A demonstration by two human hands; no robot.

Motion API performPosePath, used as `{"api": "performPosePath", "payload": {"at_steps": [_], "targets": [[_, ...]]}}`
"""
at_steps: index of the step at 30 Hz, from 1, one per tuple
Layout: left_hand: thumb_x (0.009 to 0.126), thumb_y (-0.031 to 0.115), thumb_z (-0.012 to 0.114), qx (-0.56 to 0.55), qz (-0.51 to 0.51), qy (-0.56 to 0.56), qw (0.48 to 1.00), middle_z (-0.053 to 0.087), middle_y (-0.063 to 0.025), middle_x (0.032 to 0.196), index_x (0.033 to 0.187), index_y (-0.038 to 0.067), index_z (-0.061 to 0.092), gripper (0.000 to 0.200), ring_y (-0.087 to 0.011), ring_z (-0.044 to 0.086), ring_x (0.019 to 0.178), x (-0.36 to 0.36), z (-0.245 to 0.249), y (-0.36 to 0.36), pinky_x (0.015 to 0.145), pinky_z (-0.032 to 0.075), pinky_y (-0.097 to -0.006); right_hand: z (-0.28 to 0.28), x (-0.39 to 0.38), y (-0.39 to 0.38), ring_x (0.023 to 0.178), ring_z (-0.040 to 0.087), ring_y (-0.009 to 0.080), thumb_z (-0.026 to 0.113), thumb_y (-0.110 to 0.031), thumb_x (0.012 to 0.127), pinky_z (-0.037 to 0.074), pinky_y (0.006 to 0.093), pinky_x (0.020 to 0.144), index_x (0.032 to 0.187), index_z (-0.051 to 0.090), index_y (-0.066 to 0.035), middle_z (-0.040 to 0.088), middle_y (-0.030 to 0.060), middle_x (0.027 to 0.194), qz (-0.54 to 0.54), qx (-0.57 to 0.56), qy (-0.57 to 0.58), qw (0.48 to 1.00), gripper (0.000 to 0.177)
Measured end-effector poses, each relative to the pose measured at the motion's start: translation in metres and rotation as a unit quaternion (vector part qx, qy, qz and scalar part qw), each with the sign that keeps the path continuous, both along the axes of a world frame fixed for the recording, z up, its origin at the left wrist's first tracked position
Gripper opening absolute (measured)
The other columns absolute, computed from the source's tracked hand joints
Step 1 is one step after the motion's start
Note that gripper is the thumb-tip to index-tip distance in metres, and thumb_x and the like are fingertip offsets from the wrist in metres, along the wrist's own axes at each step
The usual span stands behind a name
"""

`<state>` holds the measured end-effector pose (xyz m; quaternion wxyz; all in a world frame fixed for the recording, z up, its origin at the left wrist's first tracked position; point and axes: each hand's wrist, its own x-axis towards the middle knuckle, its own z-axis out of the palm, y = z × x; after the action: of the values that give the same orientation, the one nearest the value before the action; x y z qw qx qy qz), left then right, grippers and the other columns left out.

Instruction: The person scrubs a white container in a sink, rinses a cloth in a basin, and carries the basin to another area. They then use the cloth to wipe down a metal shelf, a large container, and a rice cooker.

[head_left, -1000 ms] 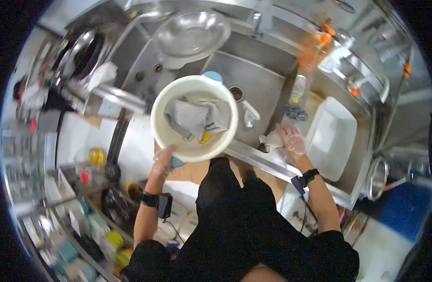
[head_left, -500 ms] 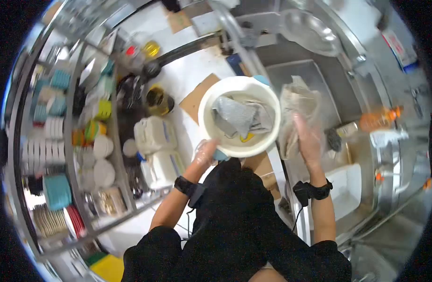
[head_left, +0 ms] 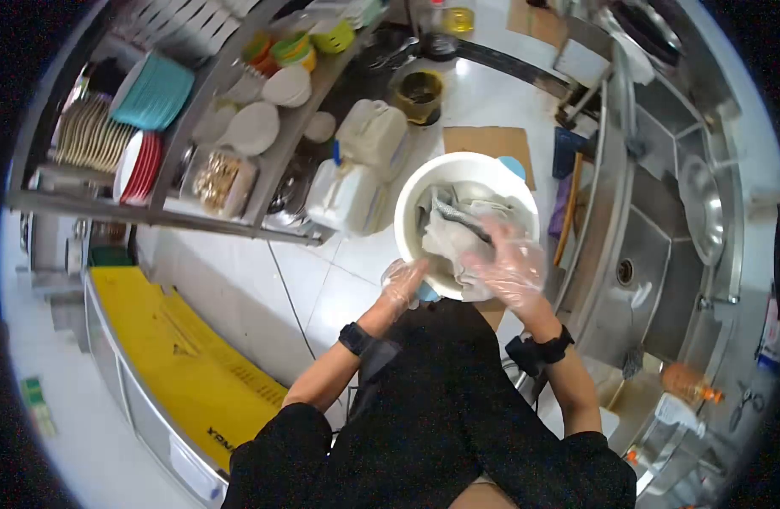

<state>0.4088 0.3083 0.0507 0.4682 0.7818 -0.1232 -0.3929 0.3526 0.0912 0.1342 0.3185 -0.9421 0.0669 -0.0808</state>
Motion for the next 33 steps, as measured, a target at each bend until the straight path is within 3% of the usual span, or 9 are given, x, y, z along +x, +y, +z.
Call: {"api": "performPosePath", "payload": {"at_steps": [5,8,9,11,12,18,25,27,33], "targets": [[0.09,0.035,0.046,-0.049,0.083,-0.18,0.979,0.066,-0.0102,0.074,0.086,0.006,0.063,0.034,-0.0235,0.065,0.065,-0.011,-0.077,0.065,0.06,0.051,-0.0355,-0.025,0.01,-0.004,0.084,0.064,0.0326,0.066,-0.036,0.081,0.052,0.0407,0.071,0.116,0.056,-0.004,0.061,0.0194,0.106,-0.151,-0.094,-0.043,0.983,0.049],[0.085,0.032,0.047,0.08,0.118,-0.035,0.989,0.067,-0.0113,0.078,0.088,0.009,0.064,0.028,-0.027,0.065,0.072,-0.009,-0.035,0.085,0.066,0.051,-0.0373,-0.047,0.015,0.007,0.072,0.065,0.028,0.064,-0.04,0.082,0.052,0.0372,0.061,0.118,0.054,-0.001,0.065,0.0159,0.093,-0.114,-0.101,0.02,0.988,0.054],[0.086,0.032,0.044,0.027,0.201,0.081,0.976,0.067,-0.0104,0.084,0.093,0.013,0.064,0.028,-0.0296,0.065,0.079,-0.011,-0.051,0.097,0.071,0.05,-0.0388,-0.025,0.022,0.025,0.071,0.065,0.0245,0.063,-0.039,0.084,0.052,0.0344,0.066,0.121,0.052,-0.001,0.064,0.0145,0.091,-0.118,0.1,0.188,0.97,0.055],[0.087,0.031,0.042,0.059,0.132,-0.071,0.987,0.067,-0.0104,0.085,0.096,0.016,0.063,0.028,-0.0292,0.065,0.079,-0.011,-0.049,0.122,0.072,0.05,-0.0382,-0.084,0.026,0.034,0.061,0.062,0.019,0.062,-0.038,0.085,0.053,0.0304,0.061,0.12,0.054,0.002,0.064,0.0119,0.089,-0.162,0.417,0.331,0.831,0.054],[0.081,0.032,0.059,-0.048,0.233,-0.006,0.971,0.067,-0.0154,0.084,0.094,-0.004,0.064,0.039,-0.0225,0.067,0.07,-0.017,-0.047,0.125,0.06,0.055,-0.0298,-0.082,0.029,0.04,0.061,0.062,0.019,0.062,-0.038,0.085,0.053,0.0304,0.061,0.12,0.054,0.002,0.064,0.0119,0.089,-0.148,0.414,0.336,0.833,0.054],[0.078,0.033,0.061,0.048,0.269,0.09,0.958,0.067,-0.0131,0.078,0.094,-0.003,0.064,0.04,-0.0192,0.064,0.061,-0.023,0.004,0.175,0.052,0.052,-0.0282,-0.072,0.064,0.104,0.062,0.064,0.0188,0.063,-0.033,0.081,0.055,0.0302,0.055,0.096,0.062,0.006,0.065,0.012,0.081,0.002,0.434,0.397,0.809,0.041],[0.075,0.04,0.06,0.03,0.444,0.13,0.886,0.066,-0.0115,0.072,0.093,-0.003,0.064,0.046,-0.0168,0.059,0.051,-0.036,0.015,0.229,0.041,0.047,-0.027,-0.088,0.103,0.168,0.058,0.06,0.0169,0.061,-0.032,0.079,0.051,0.0289,0.05,0.1,0.057,0.005,0.063,0.011,0.079,0.09,0.382,0.416,0.821,0.042],[0.074,0.04,0.056,0.063,0.448,0.115,0.884,0.067,-0.0125,0.075,0.084,0.001,0.068,0.042,-0.0243,0.065,0.066,-0.034,0.025,0.246,0.066,0.051,-0.0346,-0.099,0.118,0.192,0.058,0.06,0.0168,0.06,-0.031,0.079,0.051,0.0285,0.05,0.101,0.056,0.005,0.063,0.011,0.079,0.098,0.375,0.43,0.816,0.043],[0.073,0.041,0.056,0.096,0.563,0.101,0.814,0.066,-0.0114,0.072,0.083,0.002,0.068,0.042,-0.0224,0.064,0.061,-0.054,0.015,0.288,0.06,0.051,-0.0327,-0.095,0.161,0.269,0.057,0.06,0.0185,0.059,-0.029,0.078,0.051,0.0287,0.049,0.095,0.057,0.006,0.063,0.0121,0.076,0.223,0.323,0.459,0.797,0.04]]}}
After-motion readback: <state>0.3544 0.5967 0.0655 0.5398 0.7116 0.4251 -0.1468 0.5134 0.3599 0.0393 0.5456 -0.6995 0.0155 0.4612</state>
